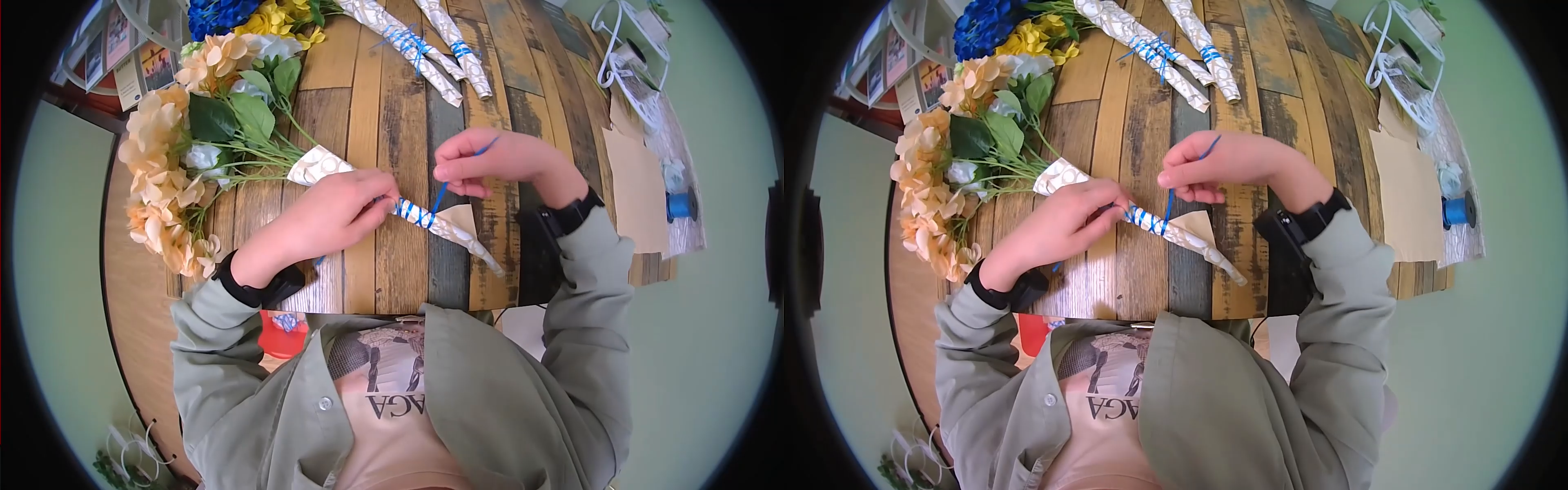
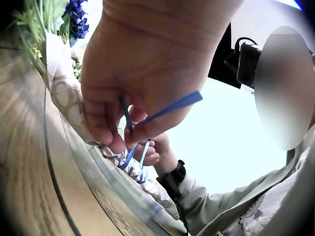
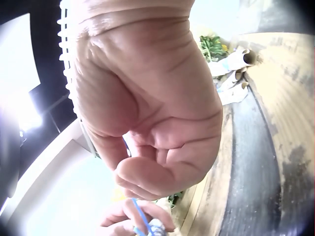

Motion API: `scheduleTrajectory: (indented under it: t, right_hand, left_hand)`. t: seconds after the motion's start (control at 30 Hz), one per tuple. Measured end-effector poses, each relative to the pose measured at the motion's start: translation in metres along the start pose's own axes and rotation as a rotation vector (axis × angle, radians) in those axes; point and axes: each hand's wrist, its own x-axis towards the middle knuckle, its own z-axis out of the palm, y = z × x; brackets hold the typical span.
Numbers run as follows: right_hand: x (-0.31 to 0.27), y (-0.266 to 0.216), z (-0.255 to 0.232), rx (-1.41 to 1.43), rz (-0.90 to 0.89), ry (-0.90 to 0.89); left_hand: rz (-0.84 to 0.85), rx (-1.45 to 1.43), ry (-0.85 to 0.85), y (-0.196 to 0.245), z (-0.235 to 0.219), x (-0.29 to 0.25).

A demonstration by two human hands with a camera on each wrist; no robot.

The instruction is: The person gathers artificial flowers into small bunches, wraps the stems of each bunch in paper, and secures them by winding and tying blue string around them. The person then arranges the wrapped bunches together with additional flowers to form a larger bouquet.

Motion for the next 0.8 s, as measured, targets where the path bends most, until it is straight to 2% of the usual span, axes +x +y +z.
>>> scheduleTrajectory:
  t: [0.03,0.1,0.13,0.23,0.3,0.4,0.5,0.53,0.6,0.63,0.7,0.73,0.8]
  right_hand:
    - [-0.006,-0.004,0.006,0.0,0.0,0.003]
    - [-0.02,-0.008,0.016,-0.146,0.075,0.169]
    - [-0.026,-0.006,0.016,-0.114,0.088,0.214]
    - [-0.034,0.033,-0.004,-0.008,0.015,0.323]
    - [-0.038,0.045,-0.005,0.07,0.059,0.319]
    - [-0.046,0.04,0.008,0.101,0.017,0.342]
    - [-0.062,0.014,0.032,-0.268,-0.142,0.527]
    - [-0.066,0.008,0.044,-0.266,-0.143,0.529]
    - [-0.069,0.0,0.074,-0.712,-0.213,0.594]
    - [-0.068,0.001,0.089,-0.714,-0.214,0.596]
    - [-0.062,0.003,0.117,-0.214,0.064,0.639]
    - [-0.058,0.011,0.128,-0.22,0.059,0.643]
    - [-0.046,0.039,0.145,0.355,-0.082,0.651]
  left_hand:
    - [0.001,0.009,0.019,-0.001,0.001,0.001]
    - [-0.006,0.014,0.026,0.001,0.001,0.001]
    - [-0.015,0.017,0.032,0.003,0.0,0.002]
    - [-0.013,-0.002,0.067,0.01,-0.006,0.002]
    - [-0.007,-0.018,0.075,0.008,-0.006,0.003]
    - [-0.008,-0.019,0.075,0.005,-0.005,0.005]
    - [-0.026,-0.001,0.078,0.003,-0.003,0.008]
    - [-0.047,0.002,0.102,0.002,-0.002,0.009]
    - [-0.086,-0.006,0.118,0.004,-0.005,0.012]
    - [-0.124,-0.012,0.139,0.006,-0.007,0.013]
    - [-0.181,-0.011,0.139,0.017,-0.013,0.012]
    - [-0.174,-0.035,0.157,0.019,-0.012,0.011]
    - [-0.193,-0.068,0.18,0.025,-0.007,0.006]
